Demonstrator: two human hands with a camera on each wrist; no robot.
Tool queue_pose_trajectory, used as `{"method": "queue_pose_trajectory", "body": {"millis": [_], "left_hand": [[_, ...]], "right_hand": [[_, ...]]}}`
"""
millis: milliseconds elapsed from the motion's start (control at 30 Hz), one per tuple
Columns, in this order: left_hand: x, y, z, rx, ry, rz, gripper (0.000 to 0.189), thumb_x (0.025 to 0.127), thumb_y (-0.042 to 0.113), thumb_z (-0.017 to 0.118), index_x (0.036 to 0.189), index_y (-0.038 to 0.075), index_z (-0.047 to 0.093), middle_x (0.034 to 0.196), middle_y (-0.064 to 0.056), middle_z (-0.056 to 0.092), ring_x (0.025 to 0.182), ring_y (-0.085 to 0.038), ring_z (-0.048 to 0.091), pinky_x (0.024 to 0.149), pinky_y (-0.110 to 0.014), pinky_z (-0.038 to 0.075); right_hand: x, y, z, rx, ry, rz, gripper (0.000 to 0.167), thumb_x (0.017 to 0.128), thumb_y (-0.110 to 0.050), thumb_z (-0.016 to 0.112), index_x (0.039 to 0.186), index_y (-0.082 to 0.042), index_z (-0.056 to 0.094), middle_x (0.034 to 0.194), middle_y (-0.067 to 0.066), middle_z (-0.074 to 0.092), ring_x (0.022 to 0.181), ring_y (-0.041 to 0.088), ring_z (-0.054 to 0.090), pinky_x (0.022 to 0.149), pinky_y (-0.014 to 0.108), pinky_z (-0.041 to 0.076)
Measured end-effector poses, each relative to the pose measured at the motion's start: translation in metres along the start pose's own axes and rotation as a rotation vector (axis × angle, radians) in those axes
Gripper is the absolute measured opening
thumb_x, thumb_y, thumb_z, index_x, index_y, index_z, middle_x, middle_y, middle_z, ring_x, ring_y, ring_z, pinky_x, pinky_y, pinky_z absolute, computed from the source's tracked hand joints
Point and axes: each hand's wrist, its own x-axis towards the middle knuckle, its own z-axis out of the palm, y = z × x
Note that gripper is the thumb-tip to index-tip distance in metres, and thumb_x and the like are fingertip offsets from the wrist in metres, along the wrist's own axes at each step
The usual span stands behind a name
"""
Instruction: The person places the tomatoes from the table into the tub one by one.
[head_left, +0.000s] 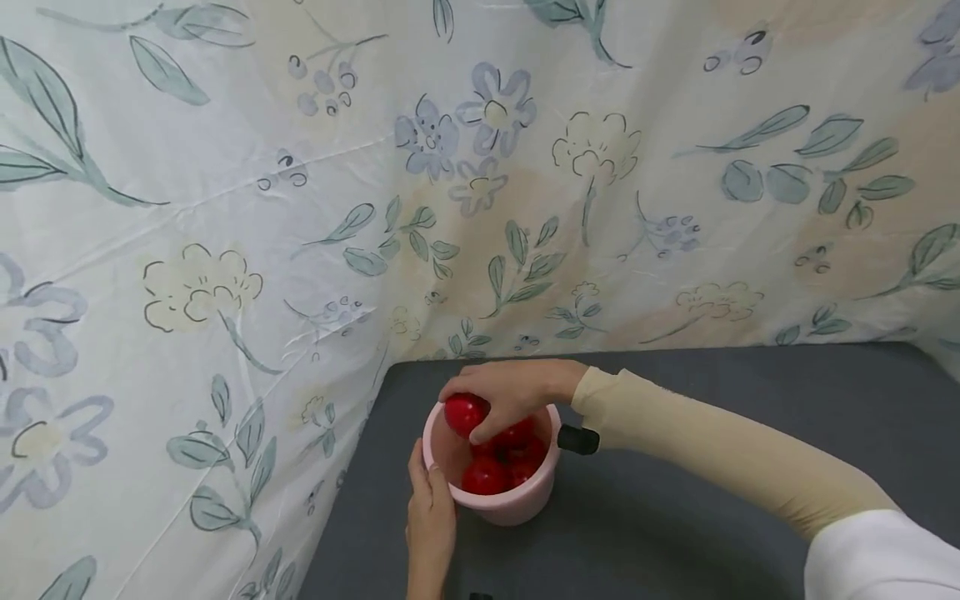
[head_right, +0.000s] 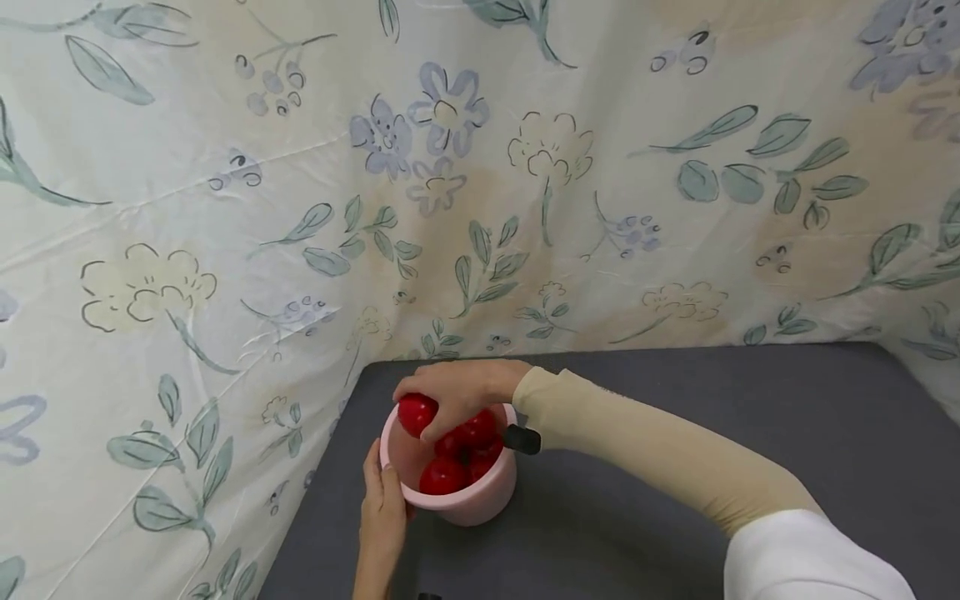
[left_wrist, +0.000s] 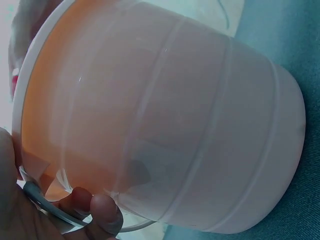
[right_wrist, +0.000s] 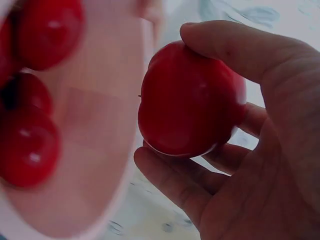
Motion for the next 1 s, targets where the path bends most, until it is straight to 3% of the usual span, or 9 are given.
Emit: {"method": "queue_pose_trajectory", "body": {"millis": [133, 267, 400, 667, 1000], "left_hand": [[-0.002, 0.001, 0.001, -0.007, 0.015, 0.032, 0.053, 0.108, 0.045, 0.030, 0.159, 0.032, 0.023, 0.075, -0.001, 0.060, 0.067, -0.017, 0.054, 0.062, -0.035, 0.037], [-0.002, 0.001, 0.000, -0.021, 0.015, 0.041, 0.054, 0.108, 0.046, 0.032, 0.159, 0.032, 0.023, 0.088, -0.004, 0.066, 0.070, -0.016, 0.055, 0.062, -0.035, 0.040], [-0.002, 0.000, 0.000, -0.030, 0.016, 0.040, 0.055, 0.107, 0.044, 0.035, 0.159, 0.031, 0.023, 0.103, -0.007, 0.068, 0.072, -0.017, 0.056, 0.063, -0.035, 0.042], [-0.003, 0.000, 0.002, -0.042, 0.020, 0.049, 0.053, 0.108, 0.041, 0.034, 0.159, 0.031, 0.023, 0.080, -0.003, 0.061, 0.064, -0.018, 0.053, 0.061, -0.034, 0.040], [-0.004, 0.001, 0.002, -0.075, 0.017, 0.058, 0.053, 0.108, 0.039, 0.037, 0.159, 0.031, 0.024, 0.079, -0.007, 0.060, 0.063, -0.021, 0.053, 0.060, -0.034, 0.043]], "right_hand": [[-0.006, 0.009, 0.021, -0.023, -0.053, -0.017, 0.066, 0.081, -0.028, 0.083, 0.140, -0.026, 0.054, 0.130, -0.011, 0.060, 0.117, 0.010, 0.053, 0.082, 0.025, 0.056], [-0.013, 0.017, 0.037, -0.065, -0.076, -0.013, 0.063, 0.079, -0.030, 0.084, 0.136, -0.027, 0.057, 0.126, -0.012, 0.061, 0.111, 0.007, 0.054, 0.083, 0.022, 0.054], [-0.017, 0.022, 0.042, -0.038, -0.080, 0.007, 0.060, 0.080, -0.030, 0.082, 0.134, -0.025, 0.057, 0.124, -0.011, 0.060, 0.109, 0.006, 0.054, 0.083, 0.021, 0.054], [-0.021, 0.037, 0.049, -0.157, -0.057, 0.059, 0.058, 0.079, -0.031, 0.083, 0.131, -0.023, 0.060, 0.129, -0.005, 0.061, 0.112, 0.009, 0.054, 0.085, 0.024, 0.055], [-0.021, 0.041, 0.056, -0.236, -0.024, 0.062, 0.049, 0.084, -0.039, 0.078, 0.129, -0.024, 0.065, 0.128, -0.004, 0.059, 0.115, 0.011, 0.046, 0.087, 0.026, 0.051]]}}
